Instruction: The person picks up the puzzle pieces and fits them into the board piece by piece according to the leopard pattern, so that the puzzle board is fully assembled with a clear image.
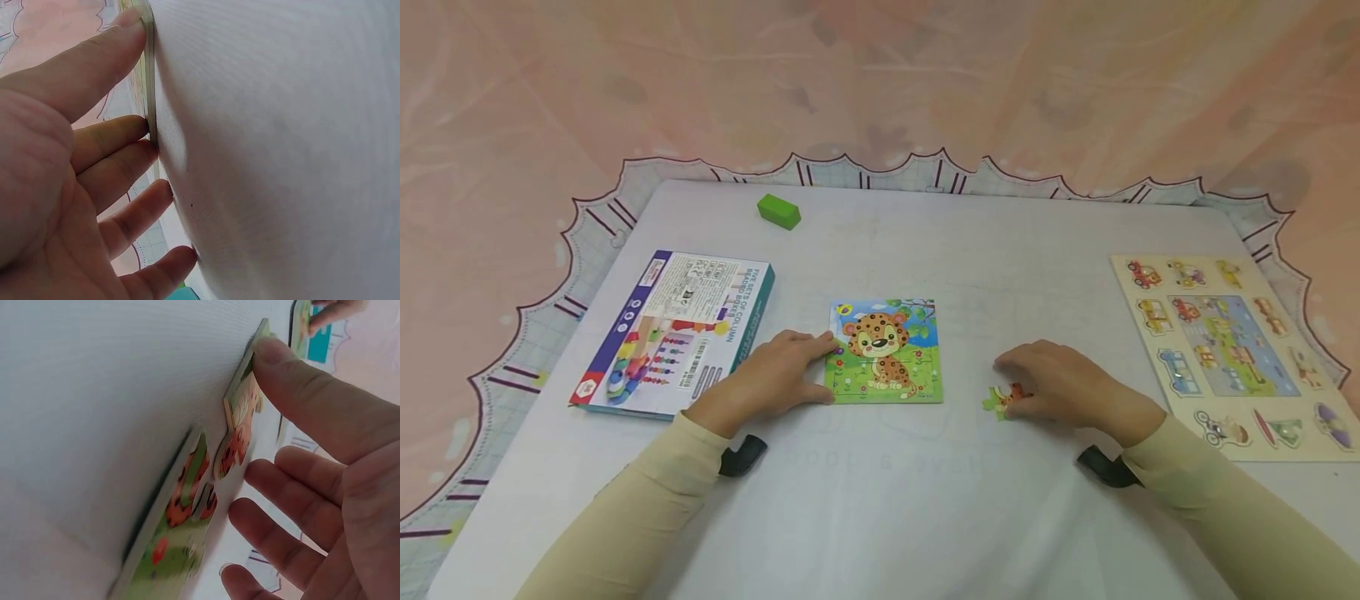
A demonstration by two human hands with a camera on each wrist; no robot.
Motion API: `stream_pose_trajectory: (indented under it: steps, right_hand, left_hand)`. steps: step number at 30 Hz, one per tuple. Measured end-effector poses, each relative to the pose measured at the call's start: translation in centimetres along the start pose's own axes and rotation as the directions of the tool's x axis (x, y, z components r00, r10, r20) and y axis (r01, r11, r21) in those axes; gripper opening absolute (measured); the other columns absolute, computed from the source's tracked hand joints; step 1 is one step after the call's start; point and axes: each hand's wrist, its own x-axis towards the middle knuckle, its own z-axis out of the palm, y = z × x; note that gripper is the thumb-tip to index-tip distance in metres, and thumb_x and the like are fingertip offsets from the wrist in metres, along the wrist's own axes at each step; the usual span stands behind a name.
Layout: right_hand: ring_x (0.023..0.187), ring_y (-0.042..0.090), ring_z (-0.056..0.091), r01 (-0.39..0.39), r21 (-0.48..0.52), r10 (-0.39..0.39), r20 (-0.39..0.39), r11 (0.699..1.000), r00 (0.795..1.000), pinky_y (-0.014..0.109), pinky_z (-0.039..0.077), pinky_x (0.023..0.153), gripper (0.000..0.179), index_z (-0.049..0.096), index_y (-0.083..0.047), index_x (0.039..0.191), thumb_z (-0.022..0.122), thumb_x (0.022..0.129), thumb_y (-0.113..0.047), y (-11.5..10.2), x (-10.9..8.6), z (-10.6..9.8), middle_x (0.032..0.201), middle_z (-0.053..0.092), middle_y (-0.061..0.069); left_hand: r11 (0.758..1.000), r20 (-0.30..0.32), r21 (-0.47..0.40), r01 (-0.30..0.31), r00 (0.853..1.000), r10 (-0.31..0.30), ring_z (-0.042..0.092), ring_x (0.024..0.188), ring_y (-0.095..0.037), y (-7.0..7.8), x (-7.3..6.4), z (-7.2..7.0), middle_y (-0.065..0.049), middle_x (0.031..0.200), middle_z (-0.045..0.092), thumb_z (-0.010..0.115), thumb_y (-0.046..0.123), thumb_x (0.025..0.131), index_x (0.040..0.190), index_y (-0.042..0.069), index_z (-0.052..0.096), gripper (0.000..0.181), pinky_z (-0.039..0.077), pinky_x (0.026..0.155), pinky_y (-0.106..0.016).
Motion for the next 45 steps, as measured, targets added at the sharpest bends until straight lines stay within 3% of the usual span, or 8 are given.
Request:
stream_pose_trajectory:
  steps: [8,15,33,45]
  right_hand:
    - [0.100,0.029,0.062,-0.015,-0.049,0.014,-0.020,0.999,1.000,0.051,0.048,0.088,0.055,0.067,0.000,0.119,0.087,0.078,-0.029,-0.5,1.0,-0.2,0.115,0.068,0.011]
    - [0.101,0.029,0.062,-0.075,-0.044,0.074,-0.013,0.996,0.997,0.051,0.048,0.090,0.053,0.069,-0.001,0.116,0.087,0.077,-0.032,-1.2,1.8,-0.3,0.112,0.069,0.011]
    - [0.081,0.018,0.059,-0.048,-0.033,0.045,-0.086,0.998,0.995,0.044,0.050,0.080,0.036,0.074,-0.005,0.104,0.085,0.081,-0.031,-1.5,3.0,0.5,0.095,0.071,0.002]
    - [0.101,0.029,0.064,-0.059,-0.029,0.059,-0.031,0.998,0.998,0.048,0.051,0.090,0.034,0.072,-0.001,0.114,0.079,0.086,-0.020,-1.8,2.6,0.2,0.107,0.072,0.009]
  left_hand:
    - [1.000,0.005,0.009,0.007,1.000,-0.007,0.038,0.139,-0.037,0.0,0.0,0.0,-0.015,0.150,0.047,0.080,0.032,0.087,0.150,0.010,0.048,0.074,0.037,0.109,-0.054]
    - [1.000,0.010,0.008,0.012,1.000,-0.012,0.038,0.139,-0.038,0.1,0.0,0.0,-0.015,0.150,0.047,0.079,0.032,0.087,0.150,0.009,0.048,0.074,0.037,0.109,-0.055]
    - [1.000,-0.004,0.012,0.009,1.000,-0.009,0.038,0.139,-0.037,0.0,-0.1,0.0,-0.014,0.150,0.048,0.080,0.033,0.086,0.149,0.009,0.048,0.075,0.037,0.109,-0.054]
    - [1.000,-0.002,0.016,0.010,1.000,-0.010,0.038,0.139,-0.036,-0.1,0.1,0.2,-0.014,0.150,0.047,0.081,0.034,0.086,0.150,0.010,0.048,0.075,0.037,0.109,-0.053]
